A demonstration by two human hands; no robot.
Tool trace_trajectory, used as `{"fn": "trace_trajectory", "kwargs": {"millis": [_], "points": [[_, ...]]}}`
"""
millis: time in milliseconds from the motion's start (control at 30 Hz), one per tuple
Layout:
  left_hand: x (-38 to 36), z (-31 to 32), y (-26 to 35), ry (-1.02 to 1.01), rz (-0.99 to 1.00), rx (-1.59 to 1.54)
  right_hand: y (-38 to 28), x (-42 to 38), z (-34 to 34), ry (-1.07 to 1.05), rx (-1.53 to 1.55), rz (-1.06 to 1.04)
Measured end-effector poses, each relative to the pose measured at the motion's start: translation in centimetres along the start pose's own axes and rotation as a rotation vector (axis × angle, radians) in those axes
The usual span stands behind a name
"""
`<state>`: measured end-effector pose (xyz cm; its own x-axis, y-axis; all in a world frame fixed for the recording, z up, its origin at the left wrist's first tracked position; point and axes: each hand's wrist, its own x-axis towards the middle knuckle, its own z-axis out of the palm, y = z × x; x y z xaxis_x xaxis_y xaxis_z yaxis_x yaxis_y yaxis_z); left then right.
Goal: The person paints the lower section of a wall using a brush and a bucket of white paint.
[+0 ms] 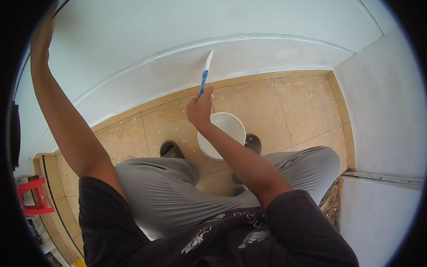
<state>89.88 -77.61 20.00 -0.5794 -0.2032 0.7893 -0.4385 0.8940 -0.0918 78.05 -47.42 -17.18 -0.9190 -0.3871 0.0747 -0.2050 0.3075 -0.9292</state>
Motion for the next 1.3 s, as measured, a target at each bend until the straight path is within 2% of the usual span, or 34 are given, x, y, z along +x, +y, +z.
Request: {"fn": "trace_trajectory", "kwargs": {"millis": [100,200,267,400,500,600,667,833,1033,1100,1233,1300], "points": [[-0.7,1.6,-0.5,0.208,-0.359,-0.152,-2.3,-1.0,7.0,0.042,0.061,0.004],[-1.0,1.5,0.8,0.255,-0.418,-0.139,-4.6,-3.0,11.9,0.072,0.054,-0.132],[-1.2,1.5,1.4,0.264,-0.448,-0.137,-5.8,-5.6,13.3,-0.071,0.068,-0.141],[-1.3,1.8,1.1,0.285,-0.405,-0.131,-5.5,-8.5,12.7,-0.326,0.039,-0.168],[-1.3,1.5,1.0,0.253,-0.391,-0.164,-4.4,-8.9,10.7,-0.345,0.035,-0.236],[-1.4,1.3,1.2,0.228,-0.441,-0.168,-3.1,-7.0,7.1,-0.378,0.048,-0.405],[-1.5,1.5,0.7,0.25,-0.415,-0.148,-2.1,-4.2,4.5,-0.4,0.023,-0.374],[-1.8,1.7,0.8,0.27,-0.368,-0.168,0.7,4.0,-3.8,-0.205,-0.085,-0.28],[-1.8,1.3,1.9,0.256,-0.41,-0.14,5.7,9.1,-13.3,0.178,-0.242,-0.181],[-1.5,1.3,1.9,0.244,-0.437,-0.159,5.8,9.3,-14.3,0.26,-0.231,-0.184],[-1.4,0.9,3.3,0.283,-0.395,-0.18,4.1,7.9,-11.4,0.415,-0.177,-0.121],[-1.1,0.7,3.7,0.238,-0.416,-0.171,2.3,7.3,-8.9,0.265,-0.139,-0.142]]}}
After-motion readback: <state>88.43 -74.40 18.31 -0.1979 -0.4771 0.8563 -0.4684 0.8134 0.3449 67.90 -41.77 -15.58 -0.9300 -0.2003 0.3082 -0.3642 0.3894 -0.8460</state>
